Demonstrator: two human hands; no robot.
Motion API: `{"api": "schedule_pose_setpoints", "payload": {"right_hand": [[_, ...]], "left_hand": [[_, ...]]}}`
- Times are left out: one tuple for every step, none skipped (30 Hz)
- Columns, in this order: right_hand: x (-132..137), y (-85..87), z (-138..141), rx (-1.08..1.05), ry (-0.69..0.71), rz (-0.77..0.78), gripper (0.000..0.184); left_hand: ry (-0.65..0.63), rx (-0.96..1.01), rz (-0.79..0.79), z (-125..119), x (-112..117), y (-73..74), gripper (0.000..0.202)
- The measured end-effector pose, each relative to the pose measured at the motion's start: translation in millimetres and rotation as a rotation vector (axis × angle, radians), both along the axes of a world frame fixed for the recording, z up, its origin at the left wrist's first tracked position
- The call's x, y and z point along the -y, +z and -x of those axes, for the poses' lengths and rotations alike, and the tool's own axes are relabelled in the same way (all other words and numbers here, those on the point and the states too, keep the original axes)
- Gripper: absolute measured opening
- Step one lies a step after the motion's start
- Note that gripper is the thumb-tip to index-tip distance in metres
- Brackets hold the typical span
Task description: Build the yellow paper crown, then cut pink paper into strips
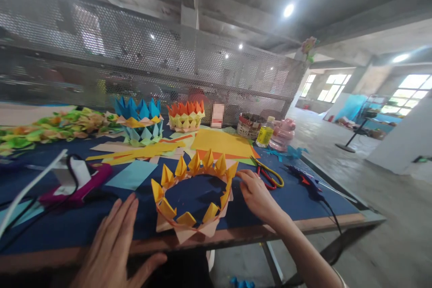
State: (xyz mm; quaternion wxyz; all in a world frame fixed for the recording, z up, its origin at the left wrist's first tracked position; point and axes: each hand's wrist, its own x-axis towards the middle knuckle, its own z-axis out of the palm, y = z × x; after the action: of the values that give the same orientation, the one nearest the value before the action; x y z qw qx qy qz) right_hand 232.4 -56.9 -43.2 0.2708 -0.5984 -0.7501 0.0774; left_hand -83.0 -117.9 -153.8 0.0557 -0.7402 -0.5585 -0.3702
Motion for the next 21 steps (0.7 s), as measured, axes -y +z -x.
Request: {"api": "schedule_pose_setpoints", "payload": {"right_hand": [[-3.2,-1.6,1.0,0.009,0.007,0.009,0.038],[-5.9,-3.4,2.3,0.015,0.015,0.017,0.038],[-7.9,-5.0,3.7,0.017,0.024,0.024,0.037],[-9.3,-6.3,5.3,0.014,0.035,0.029,0.035],[-10.2,-7.2,7.1,0.005,0.046,0.034,0.032],[-10.5,-7.7,8.9,-0.010,0.057,0.039,0.030],[-10.5,-7.8,10.7,-0.032,0.068,0.044,0.028],[-10.2,-7.6,12.3,-0.061,0.080,0.049,0.026],[-9.8,-7.2,13.9,-0.099,0.092,0.054,0.026],[-9.4,-6.6,15.4,-0.143,0.106,0.060,0.025],[-9.1,-6.0,16.7,-0.194,0.122,0.069,0.024],[-9.0,-5.2,17.9,-0.251,0.139,0.082,0.024],[-9.0,-4.4,19.1,-0.313,0.156,0.103,0.024],[-9.3,-3.3,20.2,-0.379,0.170,0.131,0.023],[-9.6,-2.0,21.3,-0.448,0.180,0.167,0.021],[-10.1,-0.3,22.3,-0.520,0.184,0.209,0.020],[-10.8,1.9,23.3,-0.594,0.185,0.255,0.020],[-11.8,4.5,24.1,-0.670,0.183,0.304,0.020],[-13.3,7.4,24.7,-0.746,0.182,0.351,0.021],[-15.5,10.5,25.2,-0.819,0.181,0.396,0.021],[-18.8,13.7,25.5,-0.890,0.182,0.436,0.021]], "left_hand": [[0.006,-0.078,-0.035,-4.2,-3.6,3.9,0.100],[0.013,-0.157,-0.066,-6.7,-7.1,5.4,0.104],[0.016,-0.231,-0.096,-7.8,-10.5,5.0,0.107],[0.011,-0.292,-0.117,-8.1,-13.6,3.4,0.110],[0.005,-0.341,-0.131,-7.9,-16.4,1.1,0.112],[0.005,-0.375,-0.138,-7.5,-18.6,-1.1,0.111],[0.008,-0.400,-0.131,-7.2,-20.5,-2.8,0.107],[0.014,-0.416,-0.112,-7.1,-21.8,-3.8,0.101],[0.017,-0.423,-0.091,-7.1,-22.9,-4.0,0.095],[0.016,-0.421,-0.076,-7.3,-23.7,-3.3,0.091],[0.009,-0.414,-0.075,-7.6,-24.4,-1.6,0.089],[-0.007,-0.405,-0.082,-8.0,-25.2,0.8,0.089],[-0.030,-0.391,-0.096,-8.6,-26.1,4.2,0.091],[-0.051,-0.367,-0.105,-9.2,-27.2,8.4,0.092],[-0.068,-0.332,-0.094,-10.0,-28.5,13.5,0.092],[-0.080,-0.284,-0.064,-10.8,-30.0,19.4,0.091],[-0.101,-0.225,-0.016,-11.6,-31.8,25.9,0.090],[-0.128,-0.151,0.047,-12.3,-33.9,32.8,0.089],[-0.174,-0.070,0.110,-13.0,-36.4,39.9,0.088],[-0.245,0.017,0.173,-13.6,-39.4,47.1,0.085],[-0.313,0.124,0.222,-14.2,-43.1,54.3,0.082]]}}
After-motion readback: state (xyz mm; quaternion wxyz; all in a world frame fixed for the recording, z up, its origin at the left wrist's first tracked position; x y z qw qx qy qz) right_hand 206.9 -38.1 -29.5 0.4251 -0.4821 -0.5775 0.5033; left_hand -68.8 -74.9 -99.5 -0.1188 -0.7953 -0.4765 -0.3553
